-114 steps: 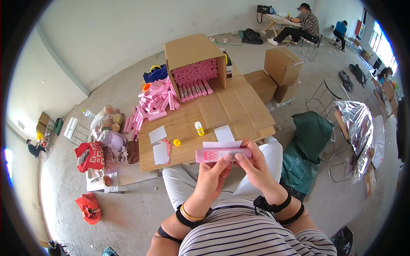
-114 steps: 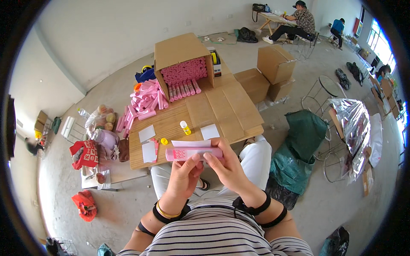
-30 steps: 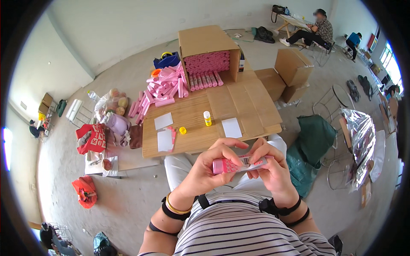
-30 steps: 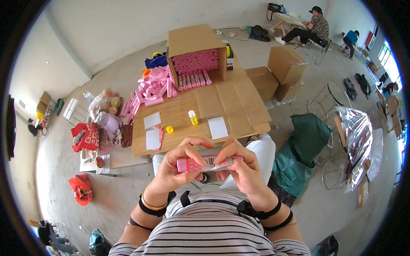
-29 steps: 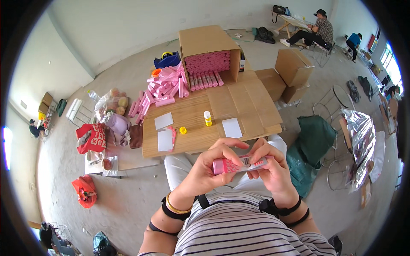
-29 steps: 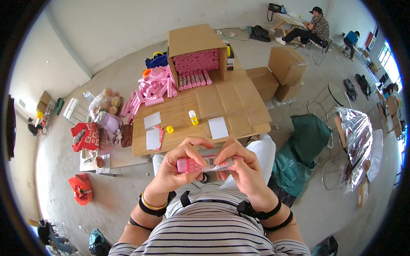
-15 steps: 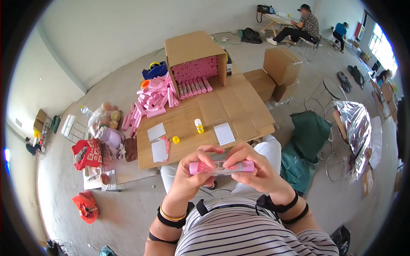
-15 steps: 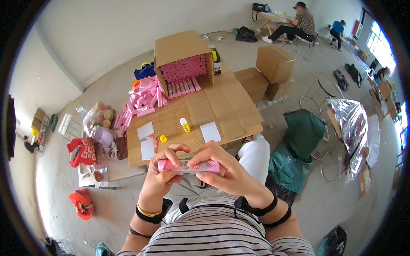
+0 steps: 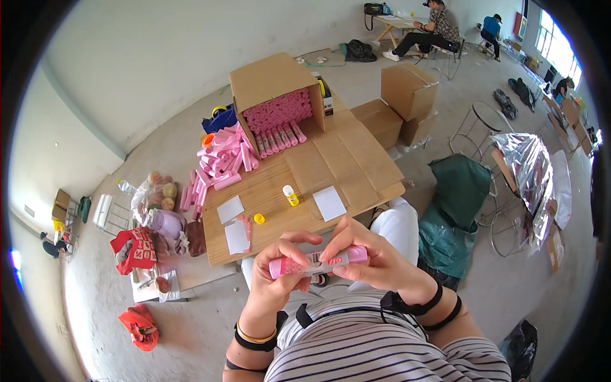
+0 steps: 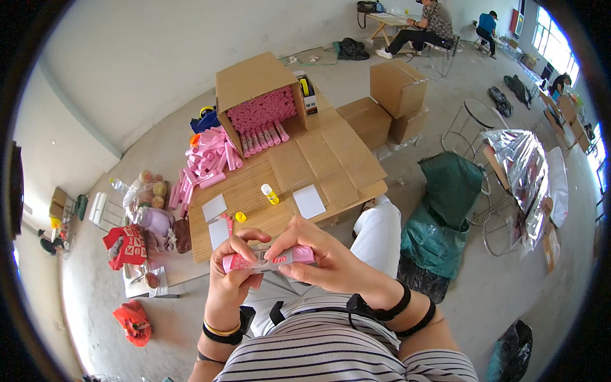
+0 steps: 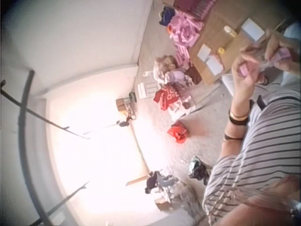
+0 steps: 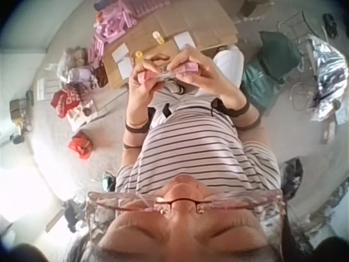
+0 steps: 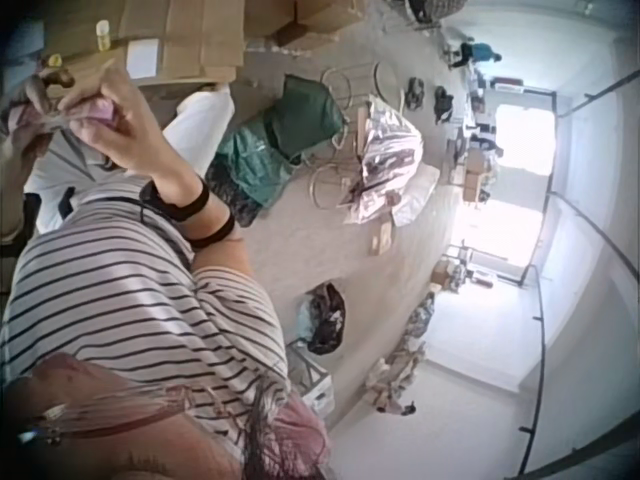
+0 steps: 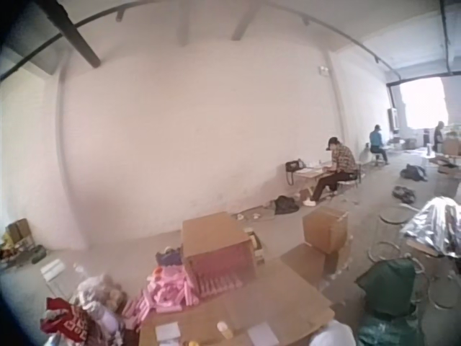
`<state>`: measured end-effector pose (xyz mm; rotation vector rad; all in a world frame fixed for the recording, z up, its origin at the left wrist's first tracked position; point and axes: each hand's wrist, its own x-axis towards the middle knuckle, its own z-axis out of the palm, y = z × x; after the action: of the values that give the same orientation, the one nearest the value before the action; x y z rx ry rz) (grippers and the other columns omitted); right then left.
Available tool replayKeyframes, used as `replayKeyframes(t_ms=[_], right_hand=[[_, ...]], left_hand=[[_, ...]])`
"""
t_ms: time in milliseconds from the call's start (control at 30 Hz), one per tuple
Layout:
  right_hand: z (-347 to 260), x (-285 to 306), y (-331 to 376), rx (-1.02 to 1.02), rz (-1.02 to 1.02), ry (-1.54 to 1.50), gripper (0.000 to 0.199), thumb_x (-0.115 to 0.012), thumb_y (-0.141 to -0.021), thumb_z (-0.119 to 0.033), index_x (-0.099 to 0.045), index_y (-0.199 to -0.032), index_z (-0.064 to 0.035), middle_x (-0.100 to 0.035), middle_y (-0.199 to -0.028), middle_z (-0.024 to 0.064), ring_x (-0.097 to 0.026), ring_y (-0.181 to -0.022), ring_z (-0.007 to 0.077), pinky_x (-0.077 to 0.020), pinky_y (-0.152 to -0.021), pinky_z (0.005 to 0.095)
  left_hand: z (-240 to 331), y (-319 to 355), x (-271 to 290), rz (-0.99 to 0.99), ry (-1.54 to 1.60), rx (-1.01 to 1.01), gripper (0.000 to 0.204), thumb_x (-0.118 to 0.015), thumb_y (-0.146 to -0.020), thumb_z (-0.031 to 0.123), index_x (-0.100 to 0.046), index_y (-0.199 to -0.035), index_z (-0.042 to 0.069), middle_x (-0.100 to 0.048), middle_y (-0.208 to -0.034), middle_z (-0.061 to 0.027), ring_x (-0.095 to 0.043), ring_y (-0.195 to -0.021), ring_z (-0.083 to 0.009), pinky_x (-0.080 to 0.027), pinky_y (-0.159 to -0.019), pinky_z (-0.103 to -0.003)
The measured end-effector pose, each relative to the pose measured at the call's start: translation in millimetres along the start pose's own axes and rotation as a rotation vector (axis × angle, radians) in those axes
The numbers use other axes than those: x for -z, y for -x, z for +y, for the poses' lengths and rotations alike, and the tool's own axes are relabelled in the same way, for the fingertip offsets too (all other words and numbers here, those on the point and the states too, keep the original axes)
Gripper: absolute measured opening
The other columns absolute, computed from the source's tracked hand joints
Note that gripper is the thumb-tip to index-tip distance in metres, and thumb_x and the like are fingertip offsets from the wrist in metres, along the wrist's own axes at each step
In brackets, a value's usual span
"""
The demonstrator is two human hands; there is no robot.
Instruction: Applying adhesive labels to pink cylindrical plastic tubes.
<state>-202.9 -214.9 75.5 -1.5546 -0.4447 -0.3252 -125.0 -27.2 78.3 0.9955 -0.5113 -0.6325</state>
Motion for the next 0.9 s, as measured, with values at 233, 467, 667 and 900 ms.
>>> replayKeyframes(t_ms=[233,467,667,900], right_hand=[[-2.3,-2.9,6.6,-0.144,0.031,-0.239,0.018,-0.061,-0.087,-0.006,-0.061,-0.105,-0.0060,-0.051,-0.094,0.0006,-0.050,-0.078,0.0101,-0.0384,-0.068,0.0227],[4.3,-0.7,9.6,-0.293,0.072,-0.587,0.023,-0.063,-0.086,-0.004,-0.059,-0.108,-0.0006,-0.062,-0.099,0.0067,-0.062,-0.083,0.0136,-0.0496,-0.075,0.0263],[-1.7,1.6,4.7,0.239,0.034,0.405,0.034,-0.075,-0.078,-0.009,-0.061,-0.108,0.0002,-0.064,-0.100,0.0130,-0.065,-0.083,0.0211,-0.0528,-0.071,0.0280],[3.7,-6.5,7.5,0.065,0.159,0.416,0.027,-0.076,-0.075,-0.005,-0.060,-0.098,-0.0004,-0.065,-0.099,0.0137,-0.067,-0.081,0.0202,-0.0543,-0.063,0.0287]], left_hand=[[6.0,4.4,-4.1,-0.026,-0.041,-0.004,0.011,-0.067,-0.076,0.002,-0.062,-0.086,0.002,-0.054,-0.118,-0.0202,-0.063,-0.073,-0.0142,-0.052,-0.056,-0.022],[-8.8,3.5,1.8,-0.095,-0.401,-0.313,0.027,-0.076,-0.074,0.008,-0.061,-0.095,0.003,-0.056,-0.108,-0.0168,-0.057,-0.101,-0.0219,-0.046,-0.086,-0.033],[-8.4,3.5,0.4,0.007,-0.063,-0.102,0.021,-0.072,-0.078,0.004,-0.058,-0.094,-0.001,-0.058,-0.101,-0.0135,-0.062,-0.078,-0.0132,-0.055,-0.057,-0.022],[-20.9,-2.3,7.6,0.141,-0.135,-0.321,0.034,-0.075,-0.075,0.000,-0.048,-0.095,0.004,-0.060,-0.095,-0.0120,-0.060,-0.087,-0.0148,-0.052,-0.070,-0.025]])
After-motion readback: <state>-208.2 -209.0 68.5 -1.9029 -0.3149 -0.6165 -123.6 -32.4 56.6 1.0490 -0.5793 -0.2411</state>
